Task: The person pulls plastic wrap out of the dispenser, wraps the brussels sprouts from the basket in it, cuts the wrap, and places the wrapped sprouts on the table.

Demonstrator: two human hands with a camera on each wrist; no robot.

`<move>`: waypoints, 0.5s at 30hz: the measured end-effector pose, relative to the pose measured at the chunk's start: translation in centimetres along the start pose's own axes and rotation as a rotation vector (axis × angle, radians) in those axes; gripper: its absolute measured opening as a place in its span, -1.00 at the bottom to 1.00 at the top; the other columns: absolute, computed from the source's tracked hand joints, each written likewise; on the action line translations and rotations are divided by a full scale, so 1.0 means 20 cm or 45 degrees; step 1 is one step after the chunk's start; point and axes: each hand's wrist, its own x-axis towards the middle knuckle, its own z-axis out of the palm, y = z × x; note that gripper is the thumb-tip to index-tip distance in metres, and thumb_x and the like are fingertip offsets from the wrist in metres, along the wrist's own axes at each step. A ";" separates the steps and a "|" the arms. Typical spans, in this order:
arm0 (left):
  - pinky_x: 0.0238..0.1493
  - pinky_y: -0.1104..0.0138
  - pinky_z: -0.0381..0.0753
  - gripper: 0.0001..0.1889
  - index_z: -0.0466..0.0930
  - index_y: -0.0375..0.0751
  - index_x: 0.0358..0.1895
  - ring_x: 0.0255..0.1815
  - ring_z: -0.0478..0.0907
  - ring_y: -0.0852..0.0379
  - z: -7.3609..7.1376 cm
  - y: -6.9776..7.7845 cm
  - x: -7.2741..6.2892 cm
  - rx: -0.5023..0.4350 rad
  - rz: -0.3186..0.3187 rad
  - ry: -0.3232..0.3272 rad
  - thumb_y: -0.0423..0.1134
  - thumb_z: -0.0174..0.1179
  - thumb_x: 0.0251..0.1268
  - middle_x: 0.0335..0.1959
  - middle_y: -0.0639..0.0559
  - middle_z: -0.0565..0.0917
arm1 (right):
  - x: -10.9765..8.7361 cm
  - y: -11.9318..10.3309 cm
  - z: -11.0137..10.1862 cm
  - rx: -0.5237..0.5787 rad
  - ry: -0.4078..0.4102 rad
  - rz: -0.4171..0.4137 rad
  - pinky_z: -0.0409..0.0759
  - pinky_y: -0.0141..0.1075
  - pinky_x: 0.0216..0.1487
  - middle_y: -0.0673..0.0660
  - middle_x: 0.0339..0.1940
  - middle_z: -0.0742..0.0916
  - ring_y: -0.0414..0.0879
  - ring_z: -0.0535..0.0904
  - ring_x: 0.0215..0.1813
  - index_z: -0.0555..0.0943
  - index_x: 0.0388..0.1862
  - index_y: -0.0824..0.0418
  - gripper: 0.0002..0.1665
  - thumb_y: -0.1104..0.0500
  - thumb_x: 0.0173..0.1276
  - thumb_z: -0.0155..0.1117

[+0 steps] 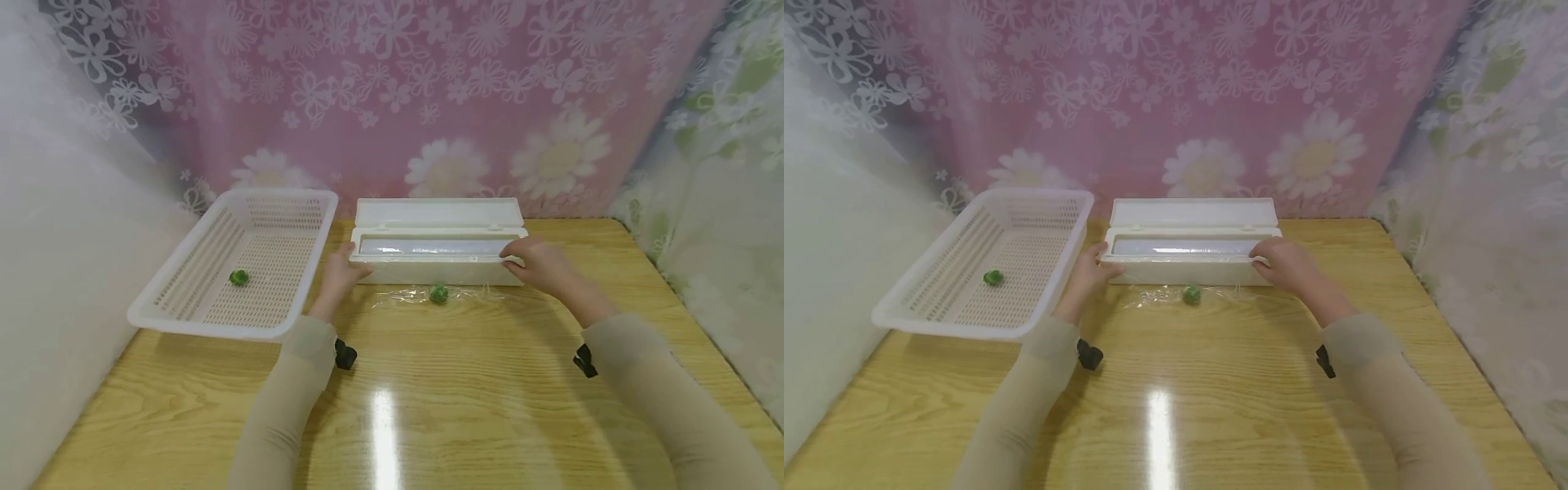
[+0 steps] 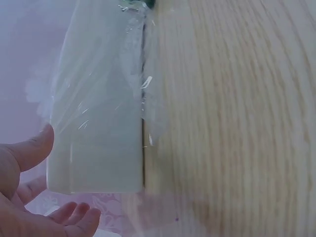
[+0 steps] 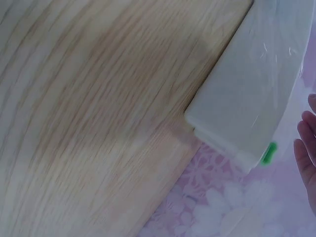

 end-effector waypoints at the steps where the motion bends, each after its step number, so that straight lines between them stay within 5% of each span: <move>1: 0.17 0.17 0.24 -0.31 0.23 -0.29 0.23 0.16 0.25 -0.08 0.00 0.01 0.00 -0.007 0.007 0.003 -0.25 0.31 -0.02 0.24 -0.18 0.26 | 0.01 -0.02 0.01 0.005 0.006 -0.024 0.51 -0.11 -0.32 0.18 -0.34 0.65 0.06 0.53 -0.28 0.61 -0.31 0.31 -0.85 0.32 0.08 0.29; 5: 0.07 0.15 0.35 -0.37 0.31 -0.29 0.16 0.09 0.31 -0.08 -0.01 0.03 -0.01 -0.016 0.005 0.002 -0.26 0.33 -0.04 0.18 -0.20 0.32 | 0.06 -0.11 0.05 0.035 0.007 -0.120 0.50 -0.11 -0.25 0.16 -0.33 0.64 0.07 0.51 -0.20 0.61 -0.30 0.31 -0.83 0.33 0.07 0.30; 12: 0.17 0.16 0.24 -0.38 0.34 -0.32 0.12 0.23 0.17 -0.10 -0.03 0.02 -0.03 -0.018 -0.020 0.027 -0.27 0.35 -0.08 0.19 -0.21 0.30 | 0.13 -0.27 0.16 0.033 -0.125 -0.206 0.52 -0.19 -0.26 0.13 -0.33 0.63 0.01 0.52 -0.24 0.62 -0.28 0.28 -0.79 0.28 0.06 0.33; 15: 0.14 0.15 0.28 -0.40 0.36 -0.33 0.10 0.21 0.20 -0.11 -0.03 0.03 -0.05 -0.020 -0.005 0.028 -0.27 0.36 -0.09 0.17 -0.21 0.33 | 0.16 -0.31 0.20 -0.006 -0.105 -0.245 0.52 -0.22 -0.28 0.12 -0.32 0.63 0.00 0.52 -0.24 0.62 -0.27 0.26 -0.77 0.26 0.04 0.35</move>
